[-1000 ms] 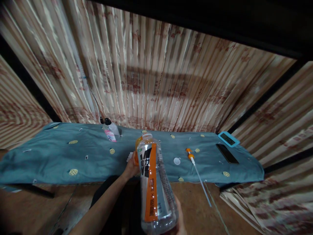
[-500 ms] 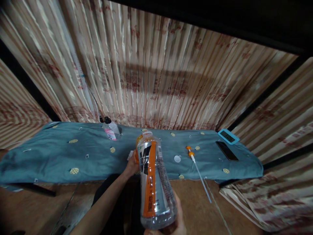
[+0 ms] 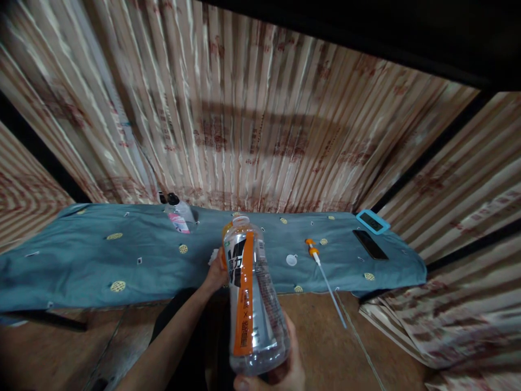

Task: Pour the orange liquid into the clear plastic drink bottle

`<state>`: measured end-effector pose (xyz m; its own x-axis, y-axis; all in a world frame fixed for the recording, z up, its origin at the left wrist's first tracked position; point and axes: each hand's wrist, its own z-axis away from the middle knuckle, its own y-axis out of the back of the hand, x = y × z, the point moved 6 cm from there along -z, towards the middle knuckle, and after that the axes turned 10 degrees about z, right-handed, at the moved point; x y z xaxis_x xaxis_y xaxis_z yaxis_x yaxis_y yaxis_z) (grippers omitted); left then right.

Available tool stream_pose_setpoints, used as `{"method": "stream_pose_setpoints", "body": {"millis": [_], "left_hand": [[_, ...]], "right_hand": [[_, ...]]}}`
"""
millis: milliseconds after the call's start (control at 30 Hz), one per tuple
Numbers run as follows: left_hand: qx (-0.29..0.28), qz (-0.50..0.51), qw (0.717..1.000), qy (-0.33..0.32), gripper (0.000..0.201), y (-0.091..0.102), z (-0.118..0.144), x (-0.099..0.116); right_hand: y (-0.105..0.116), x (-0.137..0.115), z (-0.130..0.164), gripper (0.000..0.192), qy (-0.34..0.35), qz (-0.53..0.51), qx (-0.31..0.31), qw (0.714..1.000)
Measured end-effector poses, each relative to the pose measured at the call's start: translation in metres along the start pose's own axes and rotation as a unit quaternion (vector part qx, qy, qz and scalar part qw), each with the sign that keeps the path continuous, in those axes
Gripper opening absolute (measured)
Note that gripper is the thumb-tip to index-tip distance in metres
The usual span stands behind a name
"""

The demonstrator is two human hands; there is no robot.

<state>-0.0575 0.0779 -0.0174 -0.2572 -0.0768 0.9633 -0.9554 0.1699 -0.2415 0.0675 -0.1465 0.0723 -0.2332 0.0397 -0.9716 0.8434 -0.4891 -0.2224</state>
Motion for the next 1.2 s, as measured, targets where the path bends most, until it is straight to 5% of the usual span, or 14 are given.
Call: {"method": "stream_pose_setpoints", "body": {"millis": [300,600,867,1200], "left_hand": [[0.005,-0.037,0.999,0.014,0.056,-0.001,0.004,0.011],[0.012,-0.11,0.994,-0.016,0.091,0.004,-0.001,-0.002],[0.005,-0.139,0.99,-0.013,0.056,0.005,-0.003,0.0],[-0.001,-0.066,0.998,-0.018,0.054,0.003,-0.003,0.004]], "right_hand": [[-0.002,-0.004,0.001,0.081,0.013,-0.022,0.009,1.0],[0.0,-0.005,0.002,0.087,0.004,-0.002,0.013,1.0],[-0.003,-0.007,0.002,0.082,0.003,-0.02,0.009,1.0],[0.002,0.0,-0.001,0.086,0.026,0.005,0.009,1.0]]}}
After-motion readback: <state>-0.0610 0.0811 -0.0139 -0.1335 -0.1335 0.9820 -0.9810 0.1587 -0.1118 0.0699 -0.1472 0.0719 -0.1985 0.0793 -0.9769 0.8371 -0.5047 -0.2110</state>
